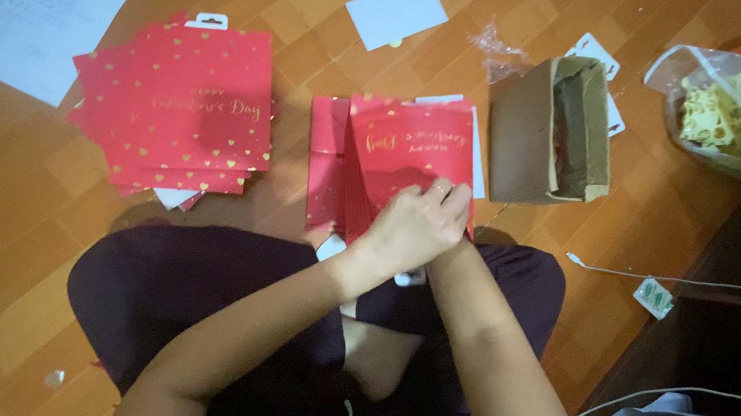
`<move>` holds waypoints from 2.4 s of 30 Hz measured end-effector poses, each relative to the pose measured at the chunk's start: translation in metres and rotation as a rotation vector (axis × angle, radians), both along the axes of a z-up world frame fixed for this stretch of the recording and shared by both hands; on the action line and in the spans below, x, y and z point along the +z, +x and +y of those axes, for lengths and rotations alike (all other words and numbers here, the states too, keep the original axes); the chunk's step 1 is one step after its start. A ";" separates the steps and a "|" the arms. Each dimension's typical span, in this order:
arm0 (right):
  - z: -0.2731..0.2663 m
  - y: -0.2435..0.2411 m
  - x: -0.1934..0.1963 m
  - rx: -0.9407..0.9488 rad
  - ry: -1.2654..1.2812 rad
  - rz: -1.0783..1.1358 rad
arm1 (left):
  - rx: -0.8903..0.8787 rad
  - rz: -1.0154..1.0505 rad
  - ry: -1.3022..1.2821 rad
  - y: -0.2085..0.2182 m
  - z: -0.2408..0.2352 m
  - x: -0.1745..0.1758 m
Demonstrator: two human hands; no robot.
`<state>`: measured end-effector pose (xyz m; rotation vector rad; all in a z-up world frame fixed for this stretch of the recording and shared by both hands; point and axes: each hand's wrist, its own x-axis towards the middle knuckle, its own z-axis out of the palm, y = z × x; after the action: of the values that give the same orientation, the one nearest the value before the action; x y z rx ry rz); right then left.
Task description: The person sits on the floor and assembles red Valentine's Day gift boxes by inserting white paper inserts and tying red ribbons around them. The person handles multiple boxes one at a time, stacking completed units and continuing the process.
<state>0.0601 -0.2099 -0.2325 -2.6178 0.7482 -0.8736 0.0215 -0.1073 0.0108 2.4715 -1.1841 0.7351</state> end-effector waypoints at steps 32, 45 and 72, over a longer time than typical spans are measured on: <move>-0.035 0.422 0.064 0.847 -0.831 1.106 | 0.110 0.490 -0.316 0.139 0.069 0.009; -0.062 0.370 0.077 0.799 -0.509 0.819 | 0.139 0.403 -0.280 0.139 0.056 -0.025; -0.031 -0.074 0.307 0.898 -0.461 0.481 | 0.206 0.068 -0.296 0.039 0.121 0.008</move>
<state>-0.0143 -0.2406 0.0745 -3.0925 -0.6333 -0.1469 0.0607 0.0141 0.0192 2.3662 -0.7427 0.8080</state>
